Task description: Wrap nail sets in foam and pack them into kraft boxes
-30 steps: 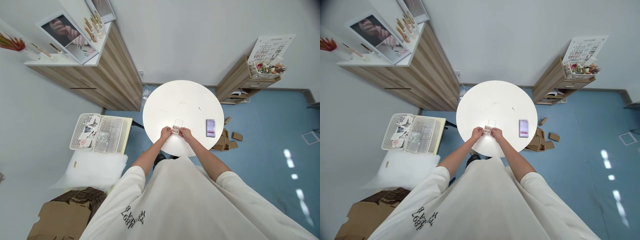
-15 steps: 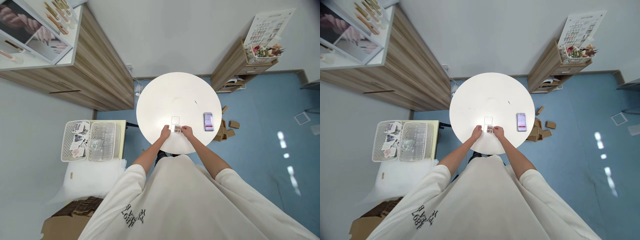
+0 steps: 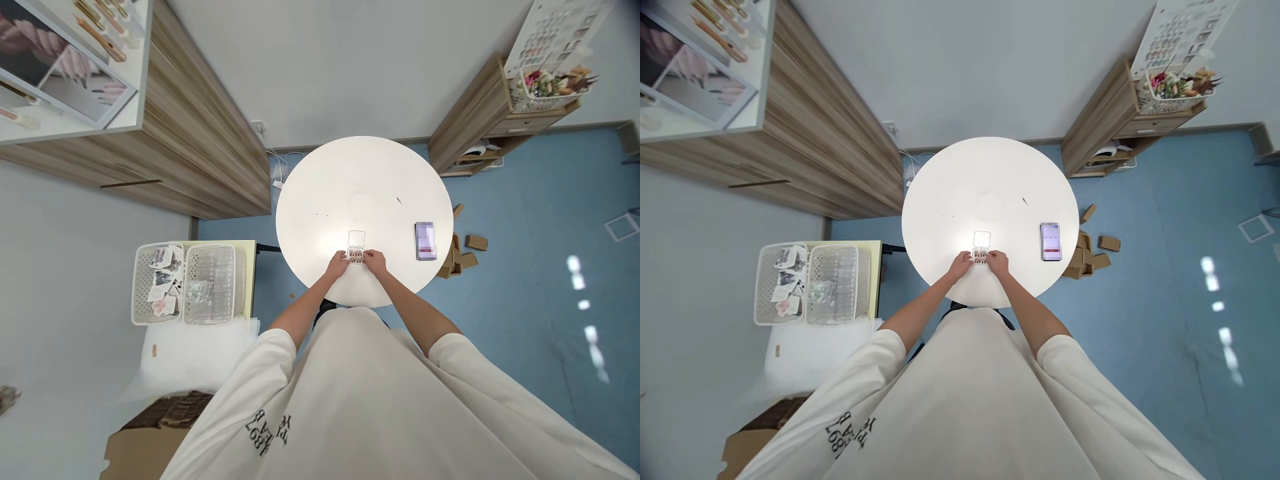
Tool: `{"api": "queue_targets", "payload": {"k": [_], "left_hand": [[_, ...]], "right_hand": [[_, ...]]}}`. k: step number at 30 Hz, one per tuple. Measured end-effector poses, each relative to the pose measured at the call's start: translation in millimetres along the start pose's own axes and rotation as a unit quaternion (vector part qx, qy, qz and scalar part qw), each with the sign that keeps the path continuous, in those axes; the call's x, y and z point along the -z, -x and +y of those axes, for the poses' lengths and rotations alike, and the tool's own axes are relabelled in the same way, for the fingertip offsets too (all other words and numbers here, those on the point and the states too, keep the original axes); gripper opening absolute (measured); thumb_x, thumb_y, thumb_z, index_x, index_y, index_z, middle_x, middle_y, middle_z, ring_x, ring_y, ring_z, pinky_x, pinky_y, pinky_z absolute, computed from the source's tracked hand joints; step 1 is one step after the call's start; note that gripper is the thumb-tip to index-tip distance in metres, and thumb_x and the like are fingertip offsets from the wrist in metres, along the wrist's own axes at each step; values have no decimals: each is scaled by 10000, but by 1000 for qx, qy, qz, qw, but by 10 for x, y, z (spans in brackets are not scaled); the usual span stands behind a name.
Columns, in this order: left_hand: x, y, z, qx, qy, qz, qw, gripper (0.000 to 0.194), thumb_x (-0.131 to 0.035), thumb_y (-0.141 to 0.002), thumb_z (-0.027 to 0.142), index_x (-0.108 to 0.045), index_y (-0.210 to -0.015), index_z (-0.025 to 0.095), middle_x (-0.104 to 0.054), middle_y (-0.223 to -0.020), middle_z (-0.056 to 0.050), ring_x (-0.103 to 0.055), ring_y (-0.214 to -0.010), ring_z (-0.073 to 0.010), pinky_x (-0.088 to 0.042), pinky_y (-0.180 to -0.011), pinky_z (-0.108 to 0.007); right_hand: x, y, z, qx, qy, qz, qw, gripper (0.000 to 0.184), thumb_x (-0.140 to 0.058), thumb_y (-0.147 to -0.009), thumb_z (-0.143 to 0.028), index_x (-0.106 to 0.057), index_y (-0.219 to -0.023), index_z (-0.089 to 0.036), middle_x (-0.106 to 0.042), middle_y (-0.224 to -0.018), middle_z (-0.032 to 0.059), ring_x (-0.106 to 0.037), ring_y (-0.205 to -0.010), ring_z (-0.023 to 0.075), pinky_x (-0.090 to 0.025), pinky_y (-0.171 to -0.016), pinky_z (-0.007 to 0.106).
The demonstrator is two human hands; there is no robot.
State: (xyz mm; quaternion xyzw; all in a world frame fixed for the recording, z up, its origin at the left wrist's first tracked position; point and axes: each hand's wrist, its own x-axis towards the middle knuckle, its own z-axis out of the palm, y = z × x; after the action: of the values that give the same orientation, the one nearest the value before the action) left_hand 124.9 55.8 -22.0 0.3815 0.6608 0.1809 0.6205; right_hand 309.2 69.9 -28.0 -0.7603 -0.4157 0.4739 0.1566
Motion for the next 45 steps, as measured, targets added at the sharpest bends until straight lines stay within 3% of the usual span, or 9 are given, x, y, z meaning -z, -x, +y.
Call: {"api": "queue_targets", "payload": {"k": [5,10,17,25,30,36,45], "left_hand": [[73,-87,99,0,-22,22,1000,498,-644,-810,210,-566,-1302,192,-591,-1396,-146,-593,-1233,-262,-461,-1008,-367],[122,-326,294,-12,2,40,999,502,-587,-797,141,-585,-1295,208,-597,-1401,-113,-562,-1291,-237,-458,-1036,-358],[43,-530,516,-31,49,28,998,576,-557,-770,85,-536,-1339,173,-535,-1464,-130,-510,-1344,-244,-433,-1073,-355],[83,-498,475,-22,55,4,998,710,-579,-784,118,-422,-1471,204,-525,-1435,-137,-592,-1216,-228,-493,-974,-321],[193,-478,523,-70,14,-1,997,694,-584,-740,81,-527,-1421,201,-619,-1294,-101,-628,-1131,-211,-489,-970,-313],[232,-321,370,-133,-18,16,991,547,-550,-708,53,-659,-1226,192,-620,-1333,-98,-575,-1251,-240,-450,-1070,-371],[238,-6,142,-133,-77,3,988,563,-548,-741,76,-629,-1284,200,-590,-1408,-105,-542,-1310,-279,-416,-1126,-434]], "right_hand": [[83,-39,-21,11,-7,14,1000,328,-548,-770,-239,-745,-1033,-218,-752,-1049,45,-681,-1013,204,-508,-954,334],[156,-189,-113,31,-79,16,996,423,-535,-782,-233,-698,-1171,-199,-696,-1251,74,-638,-1152,201,-468,-1052,356],[105,-310,-272,-3,-137,-26,990,582,-551,-804,-307,-573,-1375,-199,-597,-1408,107,-602,-1219,233,-526,-966,361],[123,-242,-308,-29,-200,-46,978,597,-609,-846,-469,-563,-1383,-213,-629,-1329,104,-628,-1109,236,-544,-885,348],[168,-208,-402,-3,-214,-61,975,587,-525,-898,-578,-552,-1382,-247,-616,-1341,82,-614,-1159,218,-531,-891,311],[190,-22,-431,55,-140,-66,986,620,-496,-915,-613,-528,-1421,-255,-591,-1392,75,-570,-1231,218,-479,-1011,331],[94,200,-145,76,-44,-101,991,622,-502,-940,-531,-467,-1482,-228,-495,-1500,106,-551,-1276,241,-447,-1068,371]]}}
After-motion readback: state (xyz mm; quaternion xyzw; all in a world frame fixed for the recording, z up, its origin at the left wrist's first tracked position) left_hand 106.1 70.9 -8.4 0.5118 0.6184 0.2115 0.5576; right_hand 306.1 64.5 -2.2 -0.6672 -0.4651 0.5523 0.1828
